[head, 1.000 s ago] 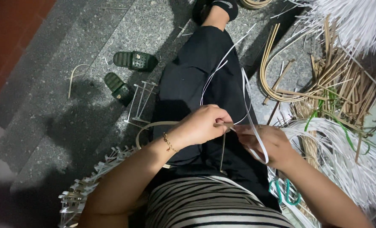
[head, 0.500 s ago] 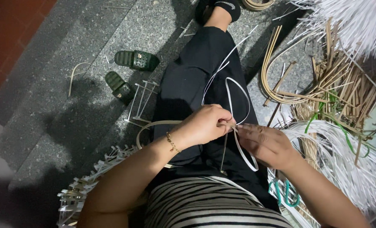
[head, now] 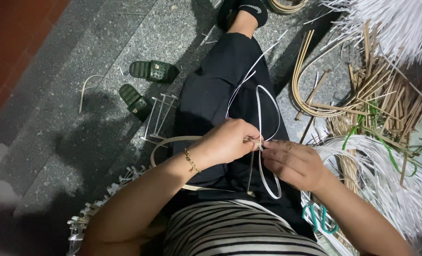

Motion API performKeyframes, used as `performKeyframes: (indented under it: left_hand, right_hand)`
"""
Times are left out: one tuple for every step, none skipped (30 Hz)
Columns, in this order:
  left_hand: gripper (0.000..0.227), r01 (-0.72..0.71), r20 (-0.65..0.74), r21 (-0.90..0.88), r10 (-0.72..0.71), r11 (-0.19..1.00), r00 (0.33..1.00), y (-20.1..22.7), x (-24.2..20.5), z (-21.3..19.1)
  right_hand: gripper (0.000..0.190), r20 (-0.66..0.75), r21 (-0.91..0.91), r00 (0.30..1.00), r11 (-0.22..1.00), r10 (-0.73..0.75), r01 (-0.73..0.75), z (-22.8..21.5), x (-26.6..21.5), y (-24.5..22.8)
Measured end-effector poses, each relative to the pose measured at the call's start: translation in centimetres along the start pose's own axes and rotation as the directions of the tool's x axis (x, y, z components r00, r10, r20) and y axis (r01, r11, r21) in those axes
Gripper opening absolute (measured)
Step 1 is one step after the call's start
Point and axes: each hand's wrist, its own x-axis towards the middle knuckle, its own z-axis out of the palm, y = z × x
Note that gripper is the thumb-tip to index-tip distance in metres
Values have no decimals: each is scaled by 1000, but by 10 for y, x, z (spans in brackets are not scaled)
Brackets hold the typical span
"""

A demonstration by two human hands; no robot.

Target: Weaving white plastic or rattan strips around a curved wooden frame to create a furniture component.

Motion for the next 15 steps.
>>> performKeyframes:
  left_hand:
    - [16,-6,8,-4,7,1000,1000,-1,0,0]
    - [16,-13,15,-8,13,1000,1000,-1,0,0]
    - [16,-13,17,-7,13,1000,1000,-2,0,1]
    - [16,-23,11,-12,24,1000,1000,-2,1,2]
    - [15,-34,5,-17,34,999,999,-3,1,2]
    - [15,-34,6,-15,34,999,999,-3,1,3]
    - [15,-43,-7,4,43,999,999,-3,0,5]
    - [14,-52,-19,23,52,998,998,-3,0,6]
    - [14,-52,-17,25,52,998,998,-6,-1,8]
    - [13,-83,-46,68,86,994,995,-8,-1,10]
    - [12,-113,-74,112,122,987,990,-10,-1,12]
    - [12,-114,-71,114,123,987,990,-11,-4,15]
    - [10,-165,-117,133,180,977,977,-11,-7,17]
    - [10,-214,-161,154,238,965,958,-12,-10,19]
    - [10,-218,-152,157,241,963,958,-10,-13,20]
  right_hand:
    - [13,-3,3,1000,1000,-4,4,0,0,0]
    - [13,-5,7,1000,1000,-8,8,0,-1,0]
    - [13,-6,6,1000,1000,-7,7,-1,0,0]
    - [14,-13,-1,1000,1000,-6,6,-1,1,-1]
    - [17,-20,-8,1000,1000,-6,6,-1,2,-1]
    - [17,-21,-9,1000,1000,-6,6,-2,6,-1]
    - [15,-2,-35,1000,999,-2,2,-3,9,-2]
    - [16,18,-62,1000,998,2,-1,-4,12,-3]
    - [16,16,-63,1000,998,4,-3,-4,13,-4]
    - [18,22,-85,1000,996,18,-16,-4,14,-5]
    - [20,27,-107,999,994,32,-29,-4,15,-6]
    - [20,25,-109,999,994,34,-32,-4,13,-6]
    - [21,36,75,965,962,259,-261,-3,12,-6]
    - [23,86,251,882,847,463,-469,-3,10,-6]
    - [23,79,249,880,845,469,-473,1,5,-1]
